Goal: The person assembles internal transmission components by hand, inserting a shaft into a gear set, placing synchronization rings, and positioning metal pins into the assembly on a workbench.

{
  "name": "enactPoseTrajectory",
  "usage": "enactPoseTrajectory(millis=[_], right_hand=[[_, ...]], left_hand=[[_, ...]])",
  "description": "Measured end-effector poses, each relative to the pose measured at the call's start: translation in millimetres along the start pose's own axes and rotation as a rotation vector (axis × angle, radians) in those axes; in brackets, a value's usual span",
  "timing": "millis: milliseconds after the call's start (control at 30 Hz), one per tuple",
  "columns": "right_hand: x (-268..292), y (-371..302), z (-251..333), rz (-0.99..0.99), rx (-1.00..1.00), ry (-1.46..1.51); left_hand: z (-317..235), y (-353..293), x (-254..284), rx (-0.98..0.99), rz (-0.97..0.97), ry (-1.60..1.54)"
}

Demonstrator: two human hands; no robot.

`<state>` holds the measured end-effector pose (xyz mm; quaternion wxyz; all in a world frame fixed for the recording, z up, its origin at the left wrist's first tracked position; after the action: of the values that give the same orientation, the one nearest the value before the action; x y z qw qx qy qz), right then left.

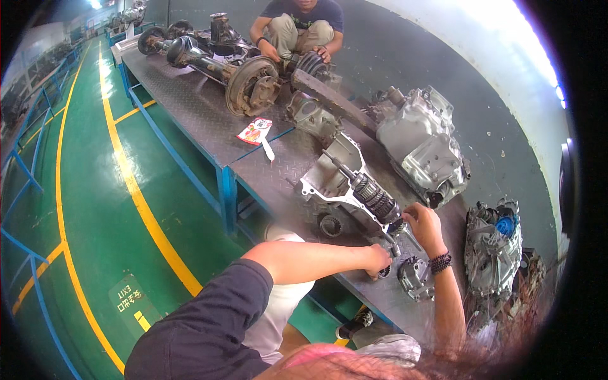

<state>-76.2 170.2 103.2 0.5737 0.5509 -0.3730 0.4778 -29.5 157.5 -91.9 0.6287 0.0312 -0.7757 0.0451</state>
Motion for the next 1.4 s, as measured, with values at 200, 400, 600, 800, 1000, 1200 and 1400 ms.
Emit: enactPoseTrajectory(millis=[200,400,600,800,1000,1200,1400], right_hand=[[-1,-3,12,-0.084,0.052,-0.124],[-16,0,9,-0.091,-0.022,-0.227],[-11,5,1,0.051,0.031,-0.082],[3,-10,6,0.010,0.048,-0.072],[6,-8,19,-0.036,0.137,-0.116],[3,-6,31,0.001,0.281,-0.244],[-1,-5,18,0.050,0.283,-0.281]], left_hand=[[-2,0,0,0.012,-0.026,0.028],[3,1,-7,0.001,-0.031,0.039],[-2,0,1,-0.011,-0.035,0.015],[-9,-1,3,0.002,0.012,0.024],[-4,0,0,0.015,0.007,0.013],[-1,1,-3,0.029,0.025,0.020],[-4,6,-1,0.002,0.021,0.036]])
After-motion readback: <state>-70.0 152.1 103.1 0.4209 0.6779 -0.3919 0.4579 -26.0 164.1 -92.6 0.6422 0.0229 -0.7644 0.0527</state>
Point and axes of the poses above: each hand's wrist, its own y-axis towards the middle knuckle, its own x-axis out of the back of the hand, z = x × y, the point moved 9 cm from there along y, towards the middle knuckle, and after that the axes turned 2 degrees about y, right-handed, at the moved point
